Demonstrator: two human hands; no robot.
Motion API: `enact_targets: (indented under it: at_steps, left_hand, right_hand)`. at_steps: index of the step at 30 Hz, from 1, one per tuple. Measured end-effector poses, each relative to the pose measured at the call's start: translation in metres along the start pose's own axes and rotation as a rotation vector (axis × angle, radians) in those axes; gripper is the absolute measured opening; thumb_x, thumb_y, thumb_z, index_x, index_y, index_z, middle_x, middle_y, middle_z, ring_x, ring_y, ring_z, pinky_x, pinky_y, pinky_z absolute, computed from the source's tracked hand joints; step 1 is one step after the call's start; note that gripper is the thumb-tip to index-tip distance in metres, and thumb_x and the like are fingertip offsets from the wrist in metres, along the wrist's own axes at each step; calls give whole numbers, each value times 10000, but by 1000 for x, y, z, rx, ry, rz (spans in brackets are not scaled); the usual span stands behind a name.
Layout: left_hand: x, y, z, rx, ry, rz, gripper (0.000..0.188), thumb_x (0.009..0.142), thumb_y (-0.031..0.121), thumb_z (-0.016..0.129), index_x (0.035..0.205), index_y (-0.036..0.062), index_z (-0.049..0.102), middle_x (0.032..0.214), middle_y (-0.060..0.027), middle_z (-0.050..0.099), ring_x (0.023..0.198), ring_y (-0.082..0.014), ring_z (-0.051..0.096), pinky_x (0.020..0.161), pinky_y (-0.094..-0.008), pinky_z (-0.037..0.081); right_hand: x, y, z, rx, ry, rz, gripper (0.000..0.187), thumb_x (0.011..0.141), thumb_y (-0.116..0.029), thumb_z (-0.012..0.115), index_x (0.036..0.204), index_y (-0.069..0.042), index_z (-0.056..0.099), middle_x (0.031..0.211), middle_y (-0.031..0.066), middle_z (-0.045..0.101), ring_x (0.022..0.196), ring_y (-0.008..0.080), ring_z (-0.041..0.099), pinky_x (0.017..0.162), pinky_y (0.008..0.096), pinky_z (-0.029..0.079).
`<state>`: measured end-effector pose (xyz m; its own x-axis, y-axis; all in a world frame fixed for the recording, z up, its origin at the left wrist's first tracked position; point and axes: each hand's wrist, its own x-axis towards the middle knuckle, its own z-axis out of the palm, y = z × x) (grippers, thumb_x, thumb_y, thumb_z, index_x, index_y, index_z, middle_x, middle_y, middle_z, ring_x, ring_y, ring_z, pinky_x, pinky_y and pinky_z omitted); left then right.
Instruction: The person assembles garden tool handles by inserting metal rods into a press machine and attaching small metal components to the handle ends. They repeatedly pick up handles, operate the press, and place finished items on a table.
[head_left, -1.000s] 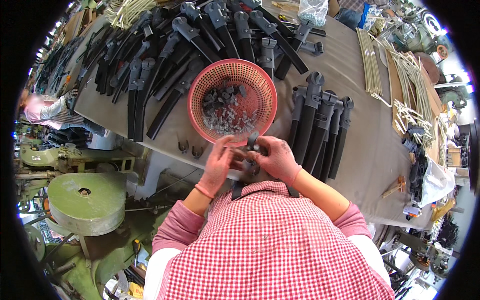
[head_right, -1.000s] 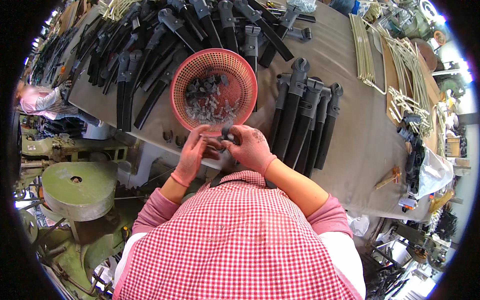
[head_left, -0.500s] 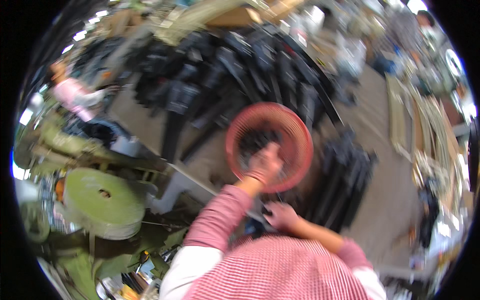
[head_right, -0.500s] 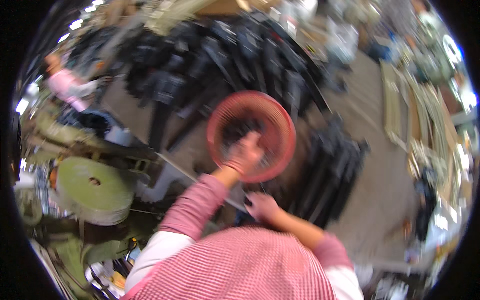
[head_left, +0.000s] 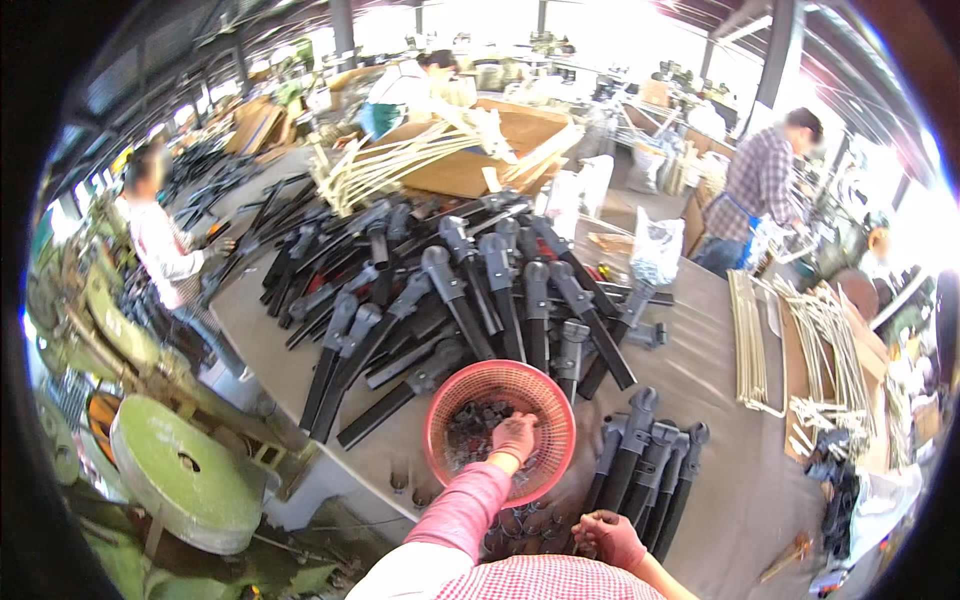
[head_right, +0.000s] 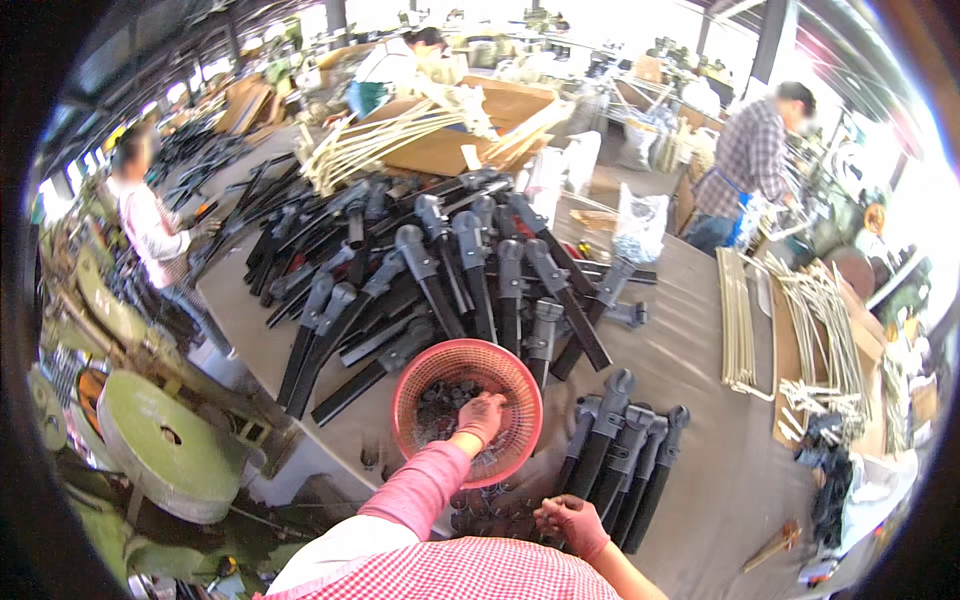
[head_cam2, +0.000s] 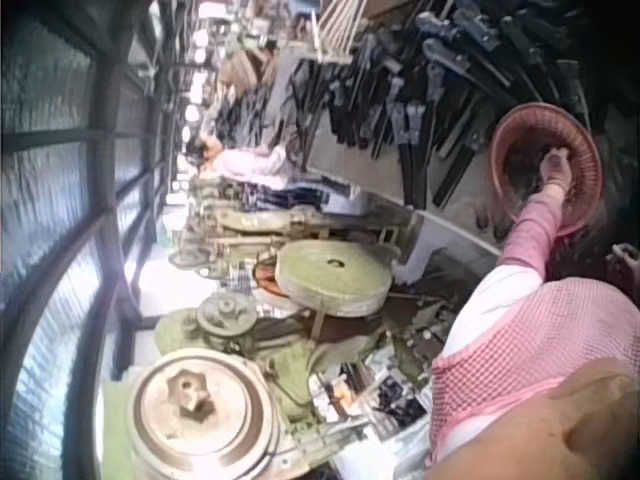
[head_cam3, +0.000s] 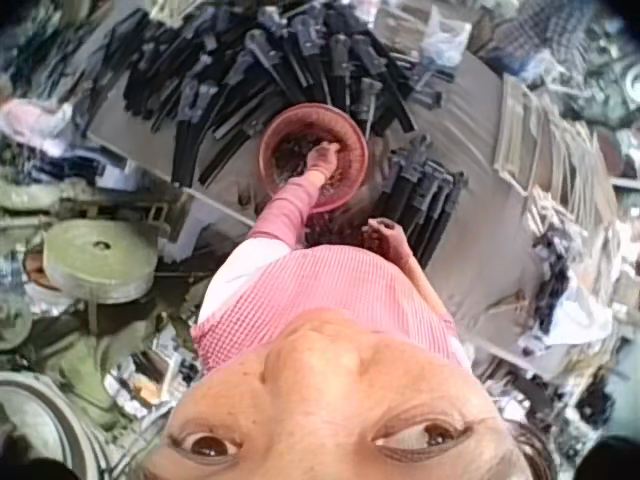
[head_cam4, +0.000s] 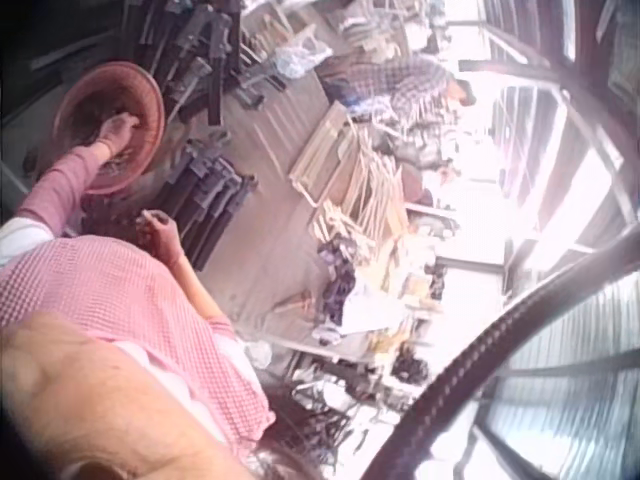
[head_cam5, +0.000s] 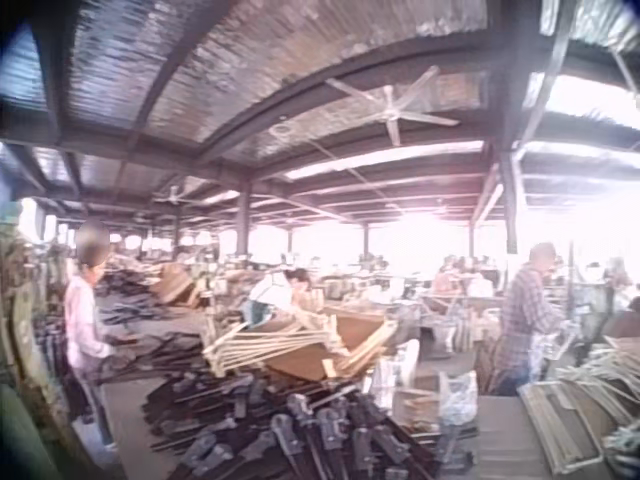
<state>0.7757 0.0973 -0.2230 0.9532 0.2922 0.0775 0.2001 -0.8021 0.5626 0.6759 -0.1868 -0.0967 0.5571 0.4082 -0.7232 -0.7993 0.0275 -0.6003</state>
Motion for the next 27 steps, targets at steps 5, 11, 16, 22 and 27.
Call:
enact_targets:
  at_steps: [5, 11, 16, 22, 27]
  left_hand:
    - [-38, 36, -43, -913, -69, -102, 119, 969, 101, 572, 1078, 76, 612, 946, -110, 641, 832, -222, 644, 752, -349, 535]
    - [-126, 92, -114, -1451, -398, -75, 203, 967, 74, 633, 1159, 13, 616, 1035, -21, 669, 918, -97, 646, 788, -265, 567]
    - [-141, 96, -140, -1472, -268, -210, 174, 944, 48, 659, 1113, 11, 639, 1057, -44, 679, 914, -108, 651, 793, -262, 549]
    - [-151, 86, -156, -1428, -335, -86, 149, 945, 19, 637, 1093, 24, 640, 1005, -17, 672, 884, -82, 632, 782, -248, 536]
    - [-153, 86, -175, -1069, -285, -21, 102, 909, 34, 678, 1007, 14, 659, 900, 23, 656, 782, -45, 587, 684, -214, 501]
  right_hand:
    - [9, -35, 26, -9, 84, -272, 194, 887, -187, 742, 994, -39, 675, 808, 3, 634, 699, 107, 599, 649, 245, 492]
    - [5, -55, 69, 184, -127, -320, 216, 947, -191, 681, 1044, -2, 643, 903, 60, 685, 781, 156, 671, 738, 308, 577]
    - [-1, -48, 76, 112, -296, -187, 219, 961, -198, 664, 1067, -9, 633, 935, 57, 688, 790, 155, 664, 740, 289, 565]
    - [-9, -43, 78, 1, -412, -98, 235, 948, -227, 688, 1051, -20, 646, 912, 35, 686, 786, 123, 643, 708, 260, 534]
    - [-19, -37, 93, -480, -238, -429, 222, 925, -203, 708, 964, 11, 666, 873, 45, 702, 739, 113, 648, 651, 277, 521]
